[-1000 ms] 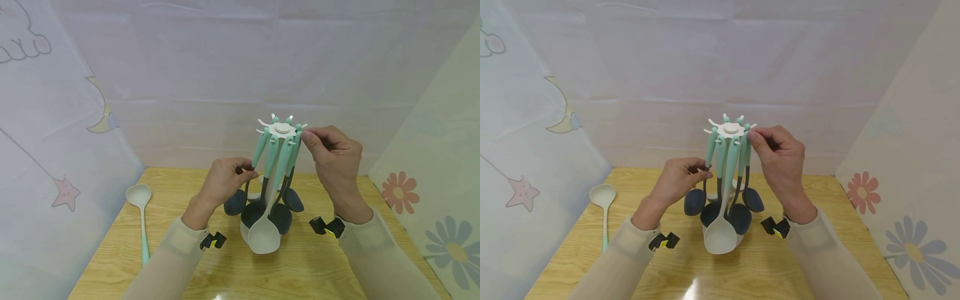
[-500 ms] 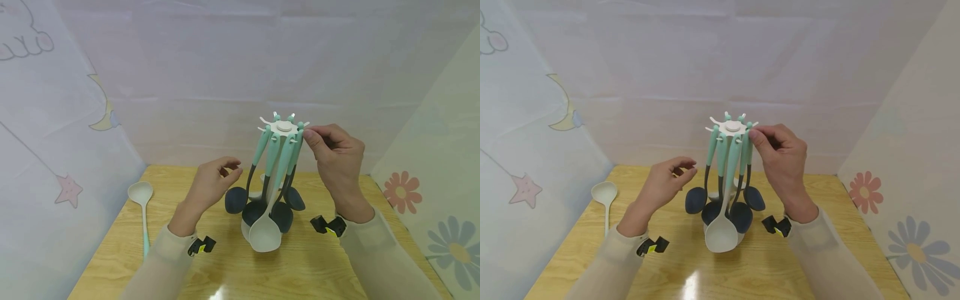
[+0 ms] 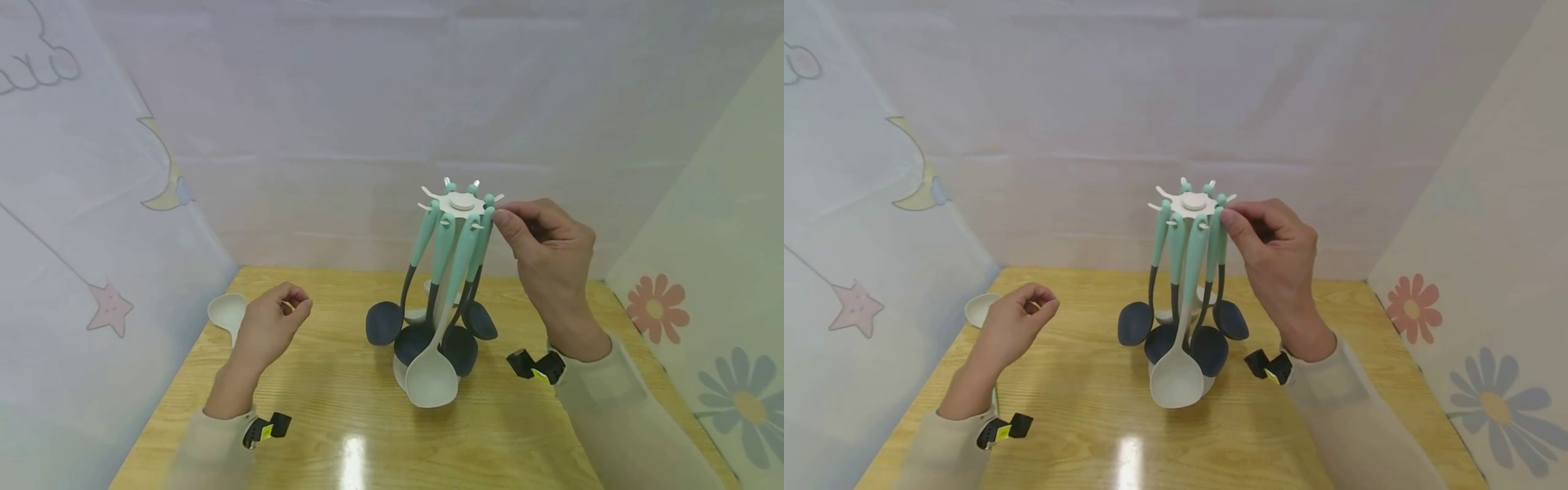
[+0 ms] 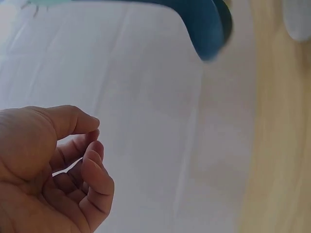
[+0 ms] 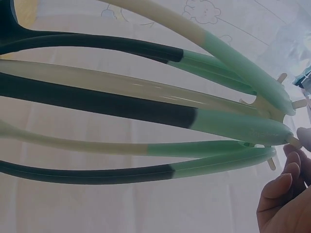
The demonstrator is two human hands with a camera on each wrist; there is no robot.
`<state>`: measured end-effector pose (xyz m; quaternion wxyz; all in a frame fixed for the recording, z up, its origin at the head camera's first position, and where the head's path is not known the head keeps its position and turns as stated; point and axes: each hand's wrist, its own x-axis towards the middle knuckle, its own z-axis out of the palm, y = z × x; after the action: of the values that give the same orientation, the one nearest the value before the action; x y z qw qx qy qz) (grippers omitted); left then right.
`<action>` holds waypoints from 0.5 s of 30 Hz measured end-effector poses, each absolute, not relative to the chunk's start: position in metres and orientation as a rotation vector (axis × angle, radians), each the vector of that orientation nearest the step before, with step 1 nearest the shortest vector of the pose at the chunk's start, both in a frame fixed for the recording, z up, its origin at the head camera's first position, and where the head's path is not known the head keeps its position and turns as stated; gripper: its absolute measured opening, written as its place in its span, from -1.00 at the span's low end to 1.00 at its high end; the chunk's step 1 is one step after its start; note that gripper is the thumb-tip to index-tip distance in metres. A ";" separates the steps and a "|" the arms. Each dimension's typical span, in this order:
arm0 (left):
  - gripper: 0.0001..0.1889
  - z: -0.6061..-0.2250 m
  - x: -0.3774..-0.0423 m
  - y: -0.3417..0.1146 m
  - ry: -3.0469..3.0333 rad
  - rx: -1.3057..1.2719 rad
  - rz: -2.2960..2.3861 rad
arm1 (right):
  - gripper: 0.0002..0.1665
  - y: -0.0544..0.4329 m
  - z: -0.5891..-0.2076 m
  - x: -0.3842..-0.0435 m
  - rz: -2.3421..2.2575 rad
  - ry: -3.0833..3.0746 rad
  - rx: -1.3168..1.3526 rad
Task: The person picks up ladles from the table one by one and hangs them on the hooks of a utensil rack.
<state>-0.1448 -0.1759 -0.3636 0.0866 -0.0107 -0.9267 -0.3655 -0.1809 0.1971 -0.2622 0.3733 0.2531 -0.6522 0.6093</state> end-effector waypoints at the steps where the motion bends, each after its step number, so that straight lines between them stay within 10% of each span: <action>1: -0.82 -0.367 -0.143 -0.183 -2.771 -0.004 -1.087 | -0.89 0.197 -0.262 -0.181 1.559 -1.669 0.649; 15: -0.69 -0.422 -0.124 -0.259 -3.089 0.267 -0.769 | -0.89 0.195 -0.262 -0.182 1.552 -1.658 0.646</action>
<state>-0.1240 -0.2586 -0.4215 -0.0265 0.0835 -0.9667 -0.2406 -0.1818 0.1945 -0.2622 0.3807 0.2530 -0.6494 0.6078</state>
